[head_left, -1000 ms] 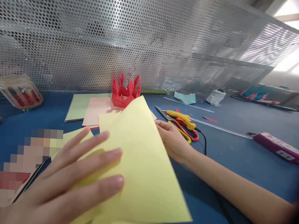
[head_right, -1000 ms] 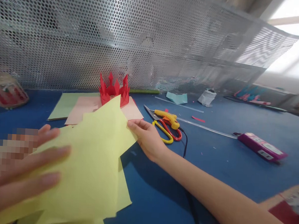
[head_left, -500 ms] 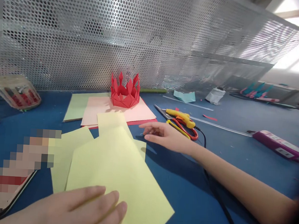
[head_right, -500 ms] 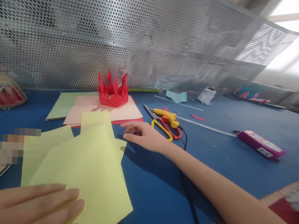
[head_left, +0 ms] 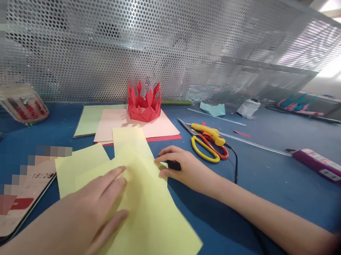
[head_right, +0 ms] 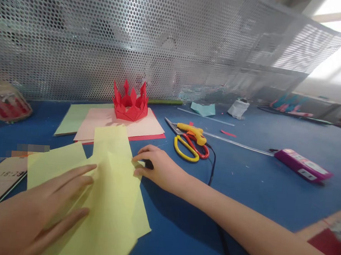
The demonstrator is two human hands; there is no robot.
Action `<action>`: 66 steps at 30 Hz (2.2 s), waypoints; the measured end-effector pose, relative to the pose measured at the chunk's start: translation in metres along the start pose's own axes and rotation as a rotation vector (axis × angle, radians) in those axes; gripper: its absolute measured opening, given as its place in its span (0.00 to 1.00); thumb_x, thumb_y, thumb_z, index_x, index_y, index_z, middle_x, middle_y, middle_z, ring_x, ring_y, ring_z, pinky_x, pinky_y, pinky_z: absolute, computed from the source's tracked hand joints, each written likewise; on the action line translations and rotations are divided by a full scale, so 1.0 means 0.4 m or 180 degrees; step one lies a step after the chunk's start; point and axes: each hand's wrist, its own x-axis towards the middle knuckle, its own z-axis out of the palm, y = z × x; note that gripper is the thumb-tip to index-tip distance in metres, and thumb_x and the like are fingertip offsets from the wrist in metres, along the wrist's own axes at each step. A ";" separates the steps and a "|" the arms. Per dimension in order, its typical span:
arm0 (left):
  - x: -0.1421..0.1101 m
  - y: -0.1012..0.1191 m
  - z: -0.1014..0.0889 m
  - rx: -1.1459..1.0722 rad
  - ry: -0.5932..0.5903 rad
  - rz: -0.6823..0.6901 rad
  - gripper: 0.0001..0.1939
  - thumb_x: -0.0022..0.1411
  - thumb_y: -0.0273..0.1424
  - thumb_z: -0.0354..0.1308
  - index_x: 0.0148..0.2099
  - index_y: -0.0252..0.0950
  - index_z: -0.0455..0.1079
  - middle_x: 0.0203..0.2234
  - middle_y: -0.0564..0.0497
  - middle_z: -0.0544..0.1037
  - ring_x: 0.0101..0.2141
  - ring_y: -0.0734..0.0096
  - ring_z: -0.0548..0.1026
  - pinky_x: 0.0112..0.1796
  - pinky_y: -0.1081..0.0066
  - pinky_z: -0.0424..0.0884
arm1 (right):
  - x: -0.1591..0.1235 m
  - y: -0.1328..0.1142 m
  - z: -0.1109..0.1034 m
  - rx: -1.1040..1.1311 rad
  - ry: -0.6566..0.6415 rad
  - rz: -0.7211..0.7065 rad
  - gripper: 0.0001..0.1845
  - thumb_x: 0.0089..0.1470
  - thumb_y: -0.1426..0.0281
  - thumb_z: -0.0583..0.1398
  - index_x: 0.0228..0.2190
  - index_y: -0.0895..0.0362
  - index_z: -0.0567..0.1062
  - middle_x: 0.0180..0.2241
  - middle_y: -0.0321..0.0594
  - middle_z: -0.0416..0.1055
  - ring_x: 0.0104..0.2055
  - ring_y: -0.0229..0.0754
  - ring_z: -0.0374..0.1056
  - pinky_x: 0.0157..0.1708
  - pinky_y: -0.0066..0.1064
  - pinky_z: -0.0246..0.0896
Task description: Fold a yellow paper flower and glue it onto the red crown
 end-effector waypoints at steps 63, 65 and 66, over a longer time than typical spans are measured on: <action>0.016 -0.040 0.035 -0.0336 -0.0964 -0.0666 0.28 0.66 0.28 0.36 0.56 0.29 0.73 0.51 0.36 0.80 0.52 0.52 0.78 0.51 0.52 0.76 | -0.021 -0.013 0.000 0.0205 0.0270 0.0518 0.12 0.56 0.68 0.61 0.43 0.55 0.76 0.25 0.33 0.70 0.24 0.37 0.60 0.24 0.27 0.54; 0.024 -0.038 0.035 -0.0317 -0.0965 -0.0623 0.27 0.64 0.25 0.38 0.55 0.30 0.74 0.50 0.37 0.80 0.51 0.51 0.78 0.51 0.51 0.75 | -0.021 -0.015 0.000 0.0193 0.0253 0.0507 0.09 0.56 0.69 0.61 0.40 0.55 0.78 0.30 0.35 0.73 0.26 0.37 0.62 0.26 0.27 0.55; 0.025 -0.037 0.037 -0.0316 -0.0968 -0.0588 0.27 0.63 0.24 0.38 0.54 0.30 0.74 0.50 0.37 0.80 0.51 0.50 0.78 0.51 0.49 0.75 | -0.021 -0.017 0.000 0.0191 0.0242 0.0511 0.08 0.56 0.69 0.62 0.39 0.55 0.78 0.31 0.36 0.74 0.26 0.37 0.63 0.27 0.27 0.56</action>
